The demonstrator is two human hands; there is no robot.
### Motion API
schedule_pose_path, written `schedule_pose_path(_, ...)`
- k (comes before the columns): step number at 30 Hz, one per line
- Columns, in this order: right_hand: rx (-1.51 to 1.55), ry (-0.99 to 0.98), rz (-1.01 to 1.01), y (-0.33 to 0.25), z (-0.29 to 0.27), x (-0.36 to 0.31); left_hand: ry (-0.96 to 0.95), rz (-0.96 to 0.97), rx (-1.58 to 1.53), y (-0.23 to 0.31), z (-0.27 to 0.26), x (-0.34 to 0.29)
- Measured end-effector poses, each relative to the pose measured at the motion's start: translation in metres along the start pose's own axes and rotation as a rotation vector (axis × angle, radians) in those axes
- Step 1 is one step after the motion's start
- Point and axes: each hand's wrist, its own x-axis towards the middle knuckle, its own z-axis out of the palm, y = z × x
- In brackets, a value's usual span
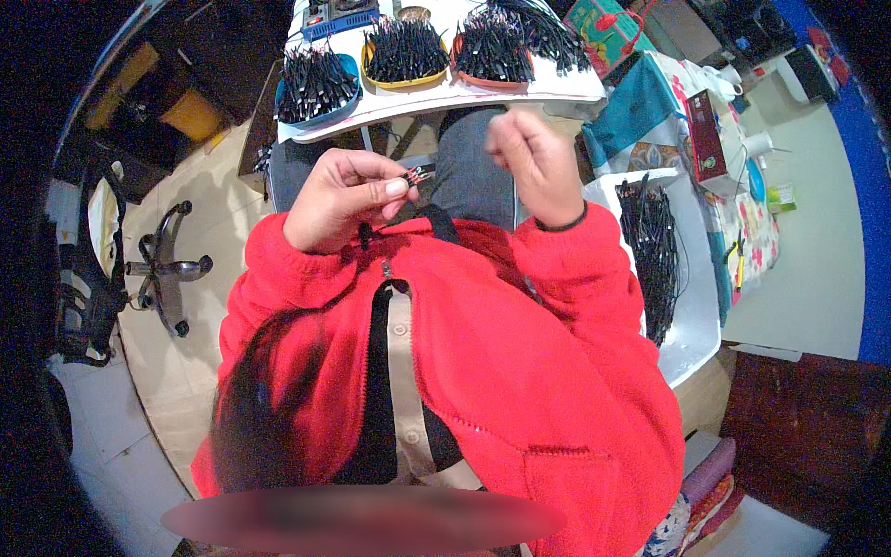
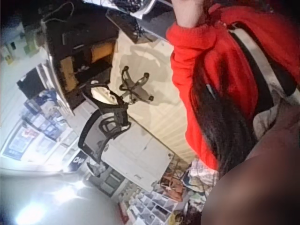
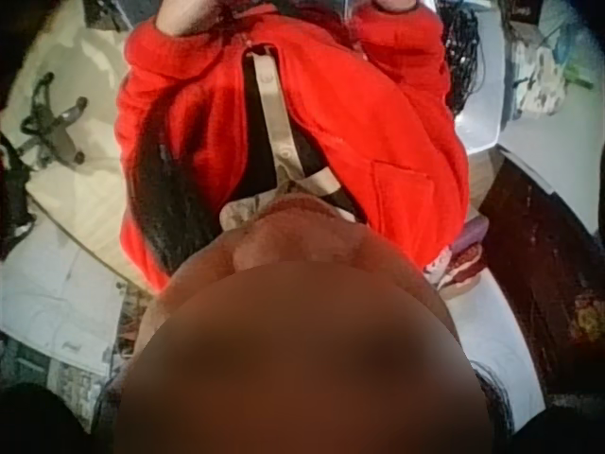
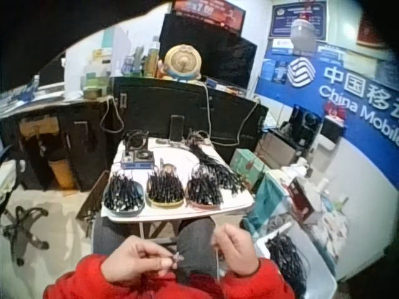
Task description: The person repeatedly picks small black electronic components from trays on a table, manipulates them with both hands, and places them back into the trays. The action is repetitive and focused on handling the components without visible tools.
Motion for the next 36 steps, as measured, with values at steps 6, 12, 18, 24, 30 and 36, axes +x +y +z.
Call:
schedule_pose_path(6, -0.366, -0.171, -0.525, -0.021, -0.002, -0.007, -0.133, -0.056, -0.108, 0.0, 0.004, 0.0)
schedule_pose_path(12, -0.377, -0.159, -0.684, -0.025, 0.004, -0.004, -0.178, -0.079, -0.129, 0.001, 0.005, 0.0)
schedule_pose_path(18, -0.379, -0.144, -0.674, -0.019, 0.009, -0.006, -0.185, -0.085, -0.075, -0.002, 0.003, 0.003)
schedule_pose_path(24, -0.099, -0.235, -0.148, 0.002, 0.016, -0.014, 0.126, 0.825, 1.178, -0.009, 0.016, 0.005)
schedule_pose_path(30, 0.296, -0.213, 0.148, 0.008, 0.022, -0.024, 0.151, 0.741, 1.075, -0.012, 0.016, 0.001)
schedule_pose_path(36, -0.538, -0.042, -0.654, -0.012, 0.014, -0.016, 0.093, 0.406, 0.711, -0.008, 0.011, -0.004)
